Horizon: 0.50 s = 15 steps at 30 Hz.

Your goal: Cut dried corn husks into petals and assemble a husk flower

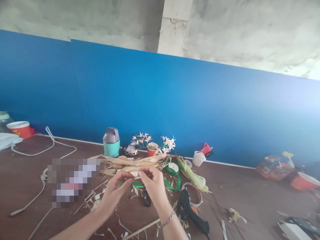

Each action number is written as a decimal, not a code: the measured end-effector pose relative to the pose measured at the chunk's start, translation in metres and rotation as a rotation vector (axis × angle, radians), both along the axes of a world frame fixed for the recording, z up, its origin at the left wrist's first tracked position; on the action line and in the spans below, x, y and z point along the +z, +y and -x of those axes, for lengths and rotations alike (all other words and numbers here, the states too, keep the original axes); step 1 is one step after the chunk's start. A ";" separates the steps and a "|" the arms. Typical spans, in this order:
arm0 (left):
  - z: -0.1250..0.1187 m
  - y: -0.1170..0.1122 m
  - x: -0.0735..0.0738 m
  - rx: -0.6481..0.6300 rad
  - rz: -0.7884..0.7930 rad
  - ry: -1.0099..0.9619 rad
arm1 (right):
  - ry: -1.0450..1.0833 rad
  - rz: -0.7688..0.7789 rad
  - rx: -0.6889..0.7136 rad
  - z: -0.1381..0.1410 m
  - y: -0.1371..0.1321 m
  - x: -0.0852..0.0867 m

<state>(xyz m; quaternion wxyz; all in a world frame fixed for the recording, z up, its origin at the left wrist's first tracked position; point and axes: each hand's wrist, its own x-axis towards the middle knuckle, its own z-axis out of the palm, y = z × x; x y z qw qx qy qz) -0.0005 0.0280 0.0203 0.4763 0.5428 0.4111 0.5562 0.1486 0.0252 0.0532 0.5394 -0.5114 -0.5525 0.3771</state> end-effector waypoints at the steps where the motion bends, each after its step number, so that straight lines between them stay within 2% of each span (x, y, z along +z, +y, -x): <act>1: 0.000 0.000 0.000 0.002 0.000 0.019 | -0.005 -0.005 -0.002 0.000 0.000 0.000; 7: -0.002 0.000 -0.002 0.029 0.068 0.054 | -0.036 -0.012 -0.002 0.002 -0.001 0.001; 15: -0.003 0.002 -0.007 0.021 0.040 0.053 | -0.031 -0.004 0.010 0.003 -0.002 0.002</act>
